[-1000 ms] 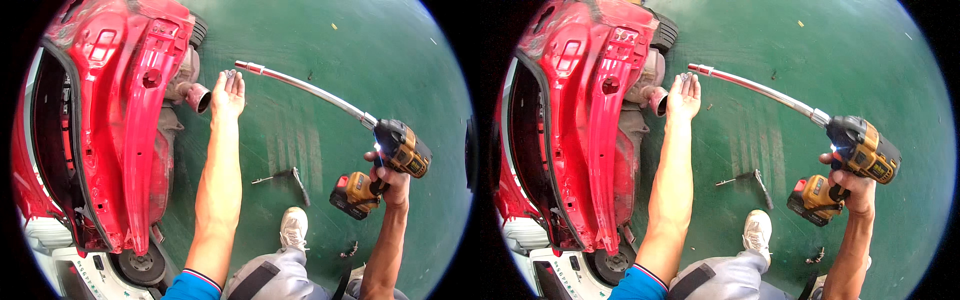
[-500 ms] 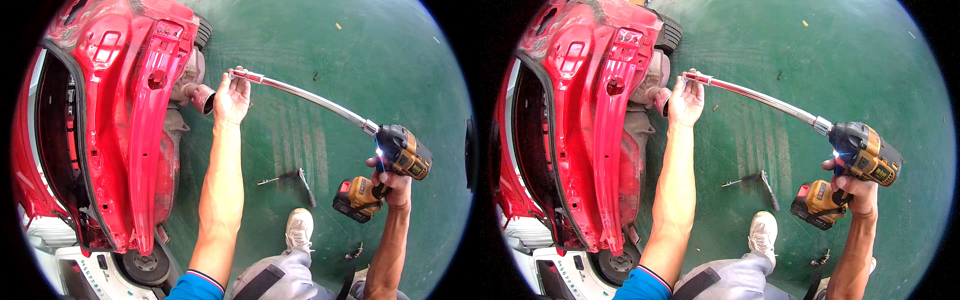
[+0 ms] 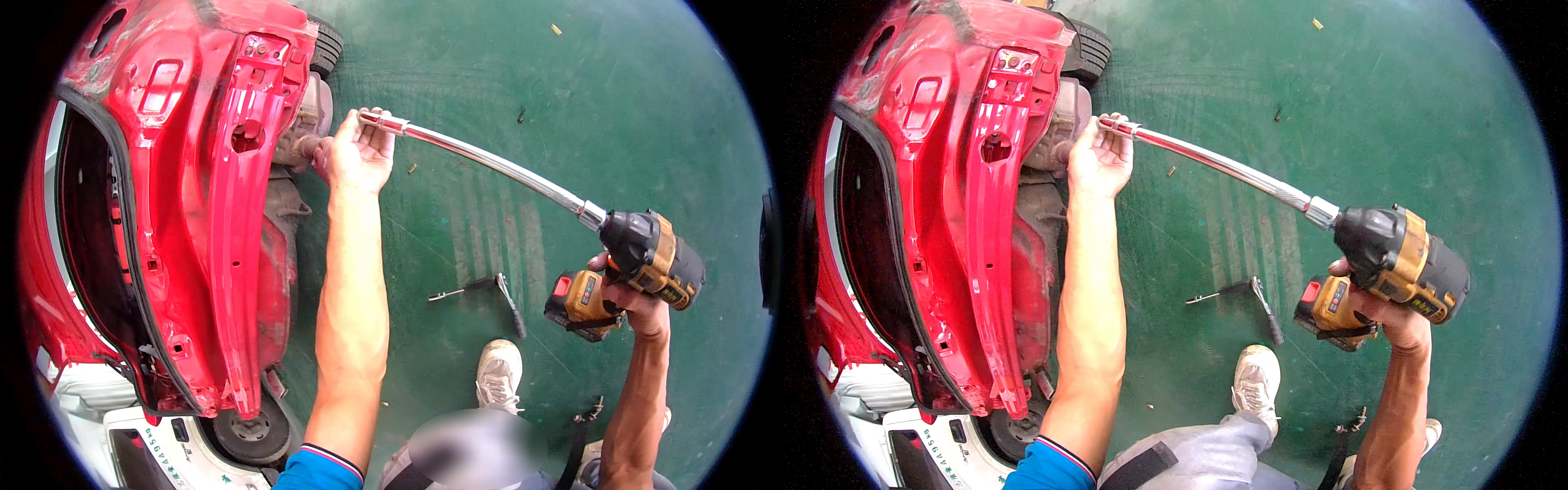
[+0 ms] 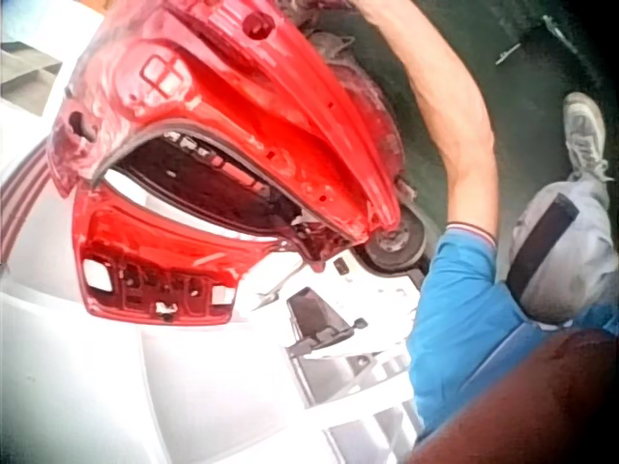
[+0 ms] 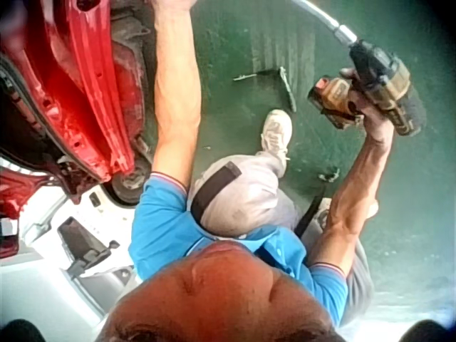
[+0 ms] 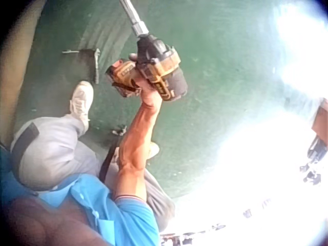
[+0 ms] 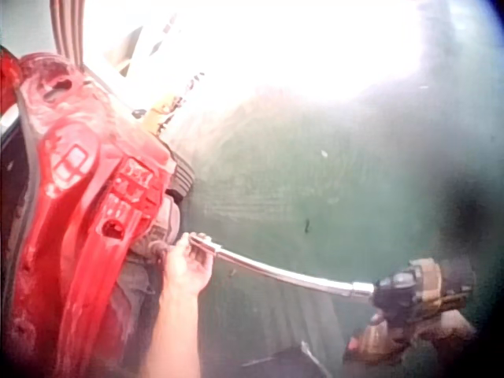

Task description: The person retrieves a socket and extension from a tool chest, then uses an angle grinder to smooth the socket. They walk to a red car and use a cordless impact wrench with the extension to remove bolts from the rear bumper area.

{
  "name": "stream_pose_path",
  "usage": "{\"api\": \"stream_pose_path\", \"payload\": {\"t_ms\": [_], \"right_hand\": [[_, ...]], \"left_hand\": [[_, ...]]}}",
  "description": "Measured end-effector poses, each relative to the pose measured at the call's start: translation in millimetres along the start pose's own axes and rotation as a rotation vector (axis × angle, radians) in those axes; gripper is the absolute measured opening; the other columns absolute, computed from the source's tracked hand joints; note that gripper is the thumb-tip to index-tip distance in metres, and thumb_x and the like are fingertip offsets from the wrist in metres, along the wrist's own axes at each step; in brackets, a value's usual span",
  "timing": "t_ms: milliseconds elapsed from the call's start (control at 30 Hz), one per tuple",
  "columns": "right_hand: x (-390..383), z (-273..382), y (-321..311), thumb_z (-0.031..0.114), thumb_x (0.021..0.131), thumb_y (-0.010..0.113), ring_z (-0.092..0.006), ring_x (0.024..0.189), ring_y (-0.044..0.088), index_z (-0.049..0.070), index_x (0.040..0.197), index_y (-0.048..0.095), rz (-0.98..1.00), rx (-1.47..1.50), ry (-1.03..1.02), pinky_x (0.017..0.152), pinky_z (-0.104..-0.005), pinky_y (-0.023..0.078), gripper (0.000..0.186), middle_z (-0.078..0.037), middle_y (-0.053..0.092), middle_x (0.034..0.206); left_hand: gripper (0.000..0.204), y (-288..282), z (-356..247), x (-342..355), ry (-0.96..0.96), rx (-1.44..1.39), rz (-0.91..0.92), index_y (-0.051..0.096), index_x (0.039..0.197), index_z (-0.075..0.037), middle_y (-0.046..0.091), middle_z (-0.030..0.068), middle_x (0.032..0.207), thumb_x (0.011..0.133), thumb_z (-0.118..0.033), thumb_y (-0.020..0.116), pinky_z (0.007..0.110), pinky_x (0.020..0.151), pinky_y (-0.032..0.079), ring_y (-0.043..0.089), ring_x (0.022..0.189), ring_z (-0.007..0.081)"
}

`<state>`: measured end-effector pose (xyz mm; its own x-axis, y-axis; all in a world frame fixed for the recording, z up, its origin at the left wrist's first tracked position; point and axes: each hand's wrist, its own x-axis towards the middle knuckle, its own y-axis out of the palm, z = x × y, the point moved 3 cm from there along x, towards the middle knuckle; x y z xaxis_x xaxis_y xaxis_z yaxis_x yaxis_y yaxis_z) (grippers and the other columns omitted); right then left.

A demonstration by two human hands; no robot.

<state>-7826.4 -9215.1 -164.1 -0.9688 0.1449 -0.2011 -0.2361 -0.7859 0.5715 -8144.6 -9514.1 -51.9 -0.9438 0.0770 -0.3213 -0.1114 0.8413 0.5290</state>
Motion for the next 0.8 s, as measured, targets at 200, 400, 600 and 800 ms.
{"api": "stream_pose_path", "payload": {"t_ms": [200,400,600,800], "right_hand": [[17,0,21,0.008,0.076,0.08,-0.0177,0.106,0.064,0.009,0.124,0.063,0.094,-0.039,0.072,0.097,-0.0378,0.051,0.051,-0.005,0.07,0.113],[33,-25,65,0.022,0.075,0.085,-0.0208,0.109,0.064,0.013,0.114,0.068,0.138,-0.588,-0.325,0.098,-0.0371,0.048,0.044,-0.005,0.07,0.112],[52,-22,103,0.012,0.068,0.085,-0.0164,0.096,0.065,0.004,0.108,0.067,0.21,-0.32,-0.354,0.09,-0.032,0.05,0.044,-0.005,0.071,0.104],[62,-11,121,0.011,0.07,0.082,-0.017,0.088,0.067,0.005,0.106,0.068,0.225,-0.271,-0.278,0.083,-0.0301,0.052,0.039,-0.005,0.071,0.1]], "left_hand": [[0.029,-2,-25,11,0.07,0.038,0.028,0.065,0.103,0.003,0.07,0.0158,0.104,0.101,-0.024,0.054,0.04,0.089,0.059,0.068,0.099,0.0266],[0.037,-8,-60,33,0.319,0.126,-0.078,0.054,0.114,0.008,0.065,0.0227,0.111,0.106,-0.025,0.039,0.042,0.09,0.058,0.066,0.101,0.0319],[0.035,12,-76,40,0.447,0.118,-0.06,0.049,0.118,0.011,0.061,0.0253,0.12,0.107,-0.02,0.036,0.044,0.096,0.057,0.062,0.113,0.0369],[0.037,10,-89,41,0.465,0.272,-0.021,0.049,0.117,0.011,0.062,0.0241,0.114,0.106,-0.022,0.038,0.042,0.092,0.058,0.065,0.105,0.0325]]}}
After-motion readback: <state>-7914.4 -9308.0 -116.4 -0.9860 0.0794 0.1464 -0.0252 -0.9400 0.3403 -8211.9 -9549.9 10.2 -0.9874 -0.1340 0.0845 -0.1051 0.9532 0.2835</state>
